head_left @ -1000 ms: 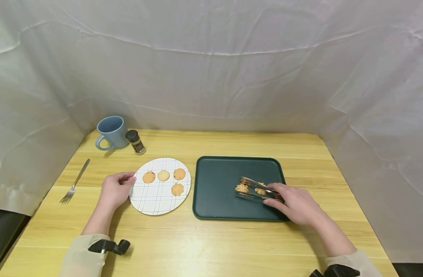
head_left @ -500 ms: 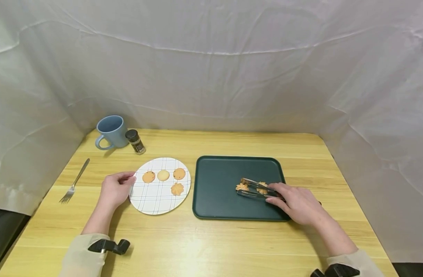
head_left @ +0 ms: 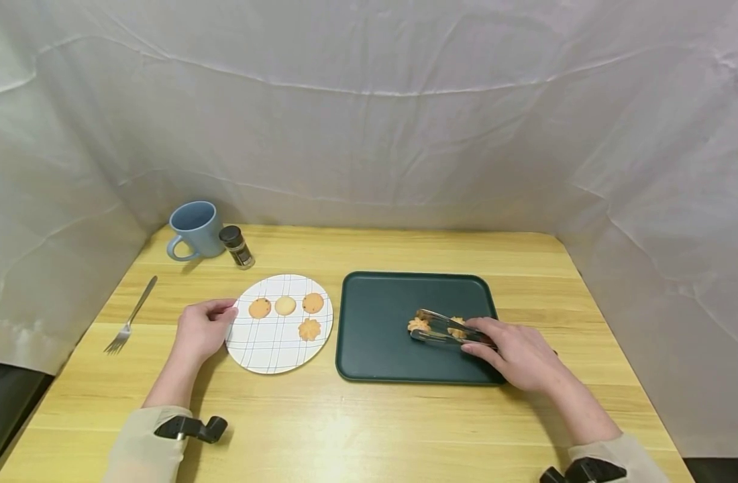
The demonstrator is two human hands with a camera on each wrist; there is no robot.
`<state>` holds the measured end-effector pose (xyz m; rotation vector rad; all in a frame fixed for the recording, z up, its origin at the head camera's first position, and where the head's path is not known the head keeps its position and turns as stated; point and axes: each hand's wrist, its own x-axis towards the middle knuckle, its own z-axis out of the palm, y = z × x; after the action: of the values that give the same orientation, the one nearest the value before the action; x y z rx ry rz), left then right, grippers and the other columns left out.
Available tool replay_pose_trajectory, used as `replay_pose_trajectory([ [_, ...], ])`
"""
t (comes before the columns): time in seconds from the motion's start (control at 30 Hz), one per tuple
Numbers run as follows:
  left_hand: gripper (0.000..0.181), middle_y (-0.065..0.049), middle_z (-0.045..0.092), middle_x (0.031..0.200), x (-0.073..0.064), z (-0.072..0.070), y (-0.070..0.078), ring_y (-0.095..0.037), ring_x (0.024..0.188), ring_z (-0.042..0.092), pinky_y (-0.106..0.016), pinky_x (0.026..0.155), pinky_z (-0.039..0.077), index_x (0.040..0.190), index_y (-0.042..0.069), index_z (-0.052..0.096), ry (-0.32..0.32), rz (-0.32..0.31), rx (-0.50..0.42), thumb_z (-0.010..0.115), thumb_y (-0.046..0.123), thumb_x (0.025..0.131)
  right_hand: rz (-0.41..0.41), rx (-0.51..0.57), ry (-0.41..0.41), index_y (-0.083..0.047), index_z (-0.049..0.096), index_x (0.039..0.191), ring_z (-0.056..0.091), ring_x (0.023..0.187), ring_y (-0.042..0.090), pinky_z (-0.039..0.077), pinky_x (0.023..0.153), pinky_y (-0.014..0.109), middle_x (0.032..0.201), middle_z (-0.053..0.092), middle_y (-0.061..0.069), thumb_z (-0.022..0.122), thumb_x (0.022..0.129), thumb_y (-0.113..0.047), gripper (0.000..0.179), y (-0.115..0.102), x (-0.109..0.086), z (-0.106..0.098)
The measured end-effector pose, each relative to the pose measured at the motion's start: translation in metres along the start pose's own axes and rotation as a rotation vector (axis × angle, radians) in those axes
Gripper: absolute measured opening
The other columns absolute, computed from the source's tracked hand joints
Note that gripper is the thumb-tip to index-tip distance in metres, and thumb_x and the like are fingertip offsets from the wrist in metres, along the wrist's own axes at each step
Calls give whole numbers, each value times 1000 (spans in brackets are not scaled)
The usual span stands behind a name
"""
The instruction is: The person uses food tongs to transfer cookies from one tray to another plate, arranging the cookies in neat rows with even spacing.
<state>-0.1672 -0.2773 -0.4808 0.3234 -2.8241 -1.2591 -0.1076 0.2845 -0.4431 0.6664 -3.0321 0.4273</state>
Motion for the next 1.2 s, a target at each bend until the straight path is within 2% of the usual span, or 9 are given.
replay_pose_trajectory([
  [0.43,32,-18,74,110,-1,-1,-1,-27,98,65,-29,77,48,128,-2,74,-4,1,0,65,18,105,-58,36,39,-22,66,139,65,90,11,53,73,40,121,71,-6,62,103,-58,51,-20,21,-11],
  [0.57,32,-18,74,111,0,-1,-2,-28,98,64,-29,77,48,129,-1,73,-6,0,0,64,18,105,-79,33,49,-22,67,138,60,82,8,48,65,34,117,71,-6,63,103,-57,50,-29,30,-13],
  [0.8,32,-18,73,112,0,0,0,-28,99,64,-30,78,48,129,-2,73,-9,-2,-10,64,18,106,-113,51,43,-22,68,138,45,60,1,37,54,28,92,60,-17,63,102,-58,50,-47,45,-13],
  [1.2,32,-18,73,112,-1,-1,1,-28,99,64,-31,78,49,129,-2,73,-5,2,-17,65,18,105,-175,54,21,-24,68,137,48,62,3,40,55,29,89,58,-18,62,103,-59,49,-79,73,-9],
])
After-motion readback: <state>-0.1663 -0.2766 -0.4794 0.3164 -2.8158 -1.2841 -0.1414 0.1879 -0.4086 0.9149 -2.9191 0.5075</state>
